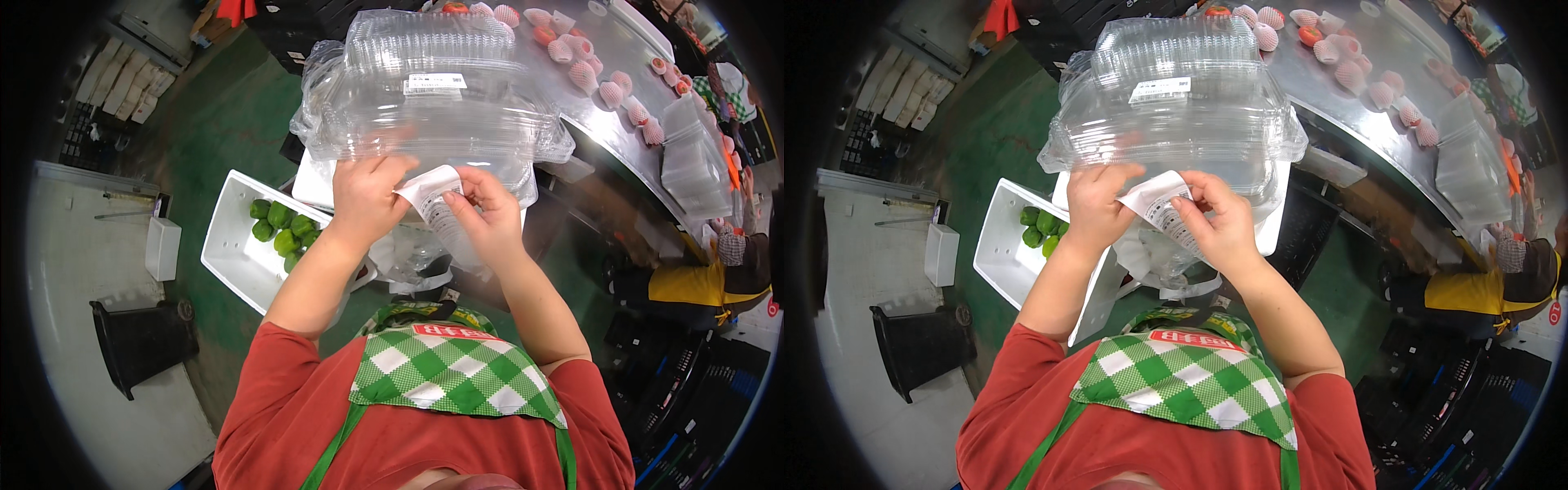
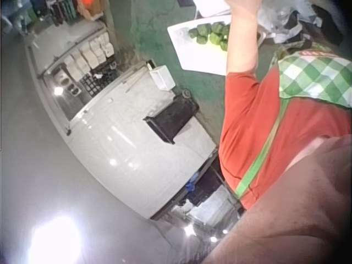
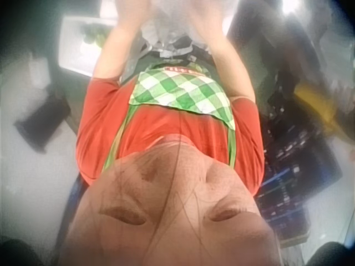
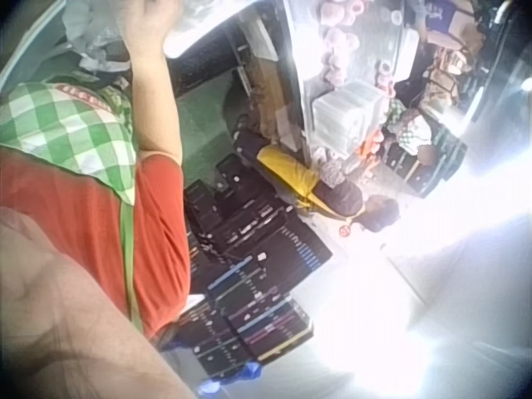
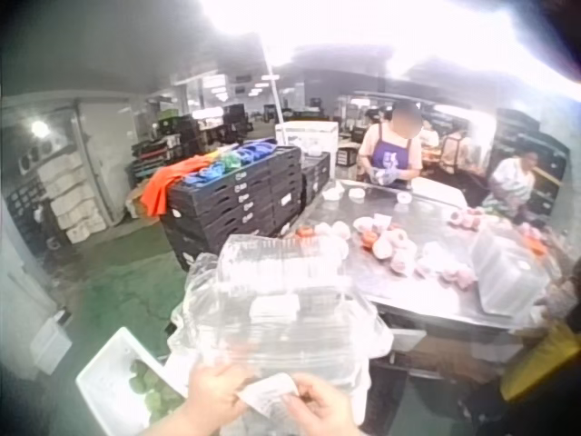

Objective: The person applies printed labels to clear plastic containers on a workbench. They peel labels from a roll, smooth them onto the container lids, and stack the labeled units. The person briefly moves to a nearby crate to place a label on a container of strawberries before returning to the workbench.

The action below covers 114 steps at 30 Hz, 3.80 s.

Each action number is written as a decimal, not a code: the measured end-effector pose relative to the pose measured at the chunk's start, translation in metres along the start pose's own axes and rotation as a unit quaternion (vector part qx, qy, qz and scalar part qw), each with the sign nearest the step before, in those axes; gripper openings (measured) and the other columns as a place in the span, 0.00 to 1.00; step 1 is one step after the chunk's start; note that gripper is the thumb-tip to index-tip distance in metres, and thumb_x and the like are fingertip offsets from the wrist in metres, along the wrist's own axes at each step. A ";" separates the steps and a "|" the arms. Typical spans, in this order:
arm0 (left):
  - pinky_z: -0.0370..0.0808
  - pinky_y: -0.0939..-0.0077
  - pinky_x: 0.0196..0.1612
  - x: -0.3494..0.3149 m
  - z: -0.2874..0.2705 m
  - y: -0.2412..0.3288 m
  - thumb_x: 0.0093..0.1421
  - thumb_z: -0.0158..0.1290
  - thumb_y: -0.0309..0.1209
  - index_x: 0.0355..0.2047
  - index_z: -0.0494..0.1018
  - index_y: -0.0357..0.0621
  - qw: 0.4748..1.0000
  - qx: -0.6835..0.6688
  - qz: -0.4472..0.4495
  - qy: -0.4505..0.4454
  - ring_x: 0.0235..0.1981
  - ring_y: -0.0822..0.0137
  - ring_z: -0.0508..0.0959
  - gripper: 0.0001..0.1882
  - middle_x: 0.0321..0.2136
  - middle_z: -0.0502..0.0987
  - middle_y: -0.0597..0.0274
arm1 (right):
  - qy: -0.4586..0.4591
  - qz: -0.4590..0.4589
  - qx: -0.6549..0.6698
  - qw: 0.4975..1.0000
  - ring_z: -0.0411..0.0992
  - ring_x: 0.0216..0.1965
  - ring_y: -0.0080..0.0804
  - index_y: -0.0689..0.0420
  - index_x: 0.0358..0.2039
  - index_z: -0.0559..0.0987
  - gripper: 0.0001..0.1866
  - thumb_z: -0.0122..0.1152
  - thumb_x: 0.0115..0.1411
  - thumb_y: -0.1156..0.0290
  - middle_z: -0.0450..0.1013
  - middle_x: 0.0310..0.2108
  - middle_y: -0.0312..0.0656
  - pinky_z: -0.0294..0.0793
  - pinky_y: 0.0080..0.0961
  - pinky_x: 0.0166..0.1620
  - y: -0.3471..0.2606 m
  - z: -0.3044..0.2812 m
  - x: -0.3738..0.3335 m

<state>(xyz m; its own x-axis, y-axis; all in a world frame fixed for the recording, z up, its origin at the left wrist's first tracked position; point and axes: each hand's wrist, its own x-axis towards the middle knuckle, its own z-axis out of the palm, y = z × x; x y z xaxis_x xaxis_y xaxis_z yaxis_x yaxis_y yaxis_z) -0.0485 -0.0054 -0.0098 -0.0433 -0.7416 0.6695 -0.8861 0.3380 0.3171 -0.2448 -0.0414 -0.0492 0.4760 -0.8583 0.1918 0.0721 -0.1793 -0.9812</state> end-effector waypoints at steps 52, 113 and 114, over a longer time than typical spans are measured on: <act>0.66 0.51 0.60 0.000 -0.009 -0.022 0.44 0.65 0.33 0.22 0.79 0.53 0.989 -0.089 0.071 -0.094 0.63 0.44 0.66 0.06 0.59 0.73 0.61 | 0.025 0.005 -0.532 0.846 0.76 0.45 0.48 0.54 0.46 0.81 0.15 0.56 0.60 0.65 0.78 0.43 0.48 0.74 0.42 0.50 0.016 0.009 0.097; 0.73 0.62 0.46 -0.004 0.014 -0.005 0.40 0.65 0.31 0.18 0.71 0.44 0.998 -0.041 0.031 0.025 0.47 0.52 0.76 0.12 0.50 0.79 0.61 | 0.257 -0.325 -0.415 0.810 0.76 0.33 0.39 0.58 0.32 0.81 0.09 0.73 0.51 0.74 0.78 0.29 0.40 0.74 0.34 0.44 -0.059 -0.052 0.030; 0.72 0.62 0.46 -0.007 0.012 -0.007 0.40 0.65 0.32 0.18 0.72 0.44 0.999 -0.034 0.020 0.019 0.46 0.52 0.76 0.12 0.49 0.79 0.61 | 0.265 -0.342 -0.367 0.823 0.76 0.32 0.38 0.59 0.32 0.81 0.08 0.72 0.51 0.76 0.78 0.28 0.40 0.75 0.32 0.41 -0.062 -0.048 0.021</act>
<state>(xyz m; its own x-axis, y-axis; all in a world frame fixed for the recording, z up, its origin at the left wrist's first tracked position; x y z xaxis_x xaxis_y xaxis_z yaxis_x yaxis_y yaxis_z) -0.0478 -0.0091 -0.0247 -0.0593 -0.7041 0.7076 -0.8506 0.4066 0.3333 -0.2815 -0.0716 0.0167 0.0815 -0.4897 0.8681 -0.4774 -0.7837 -0.3973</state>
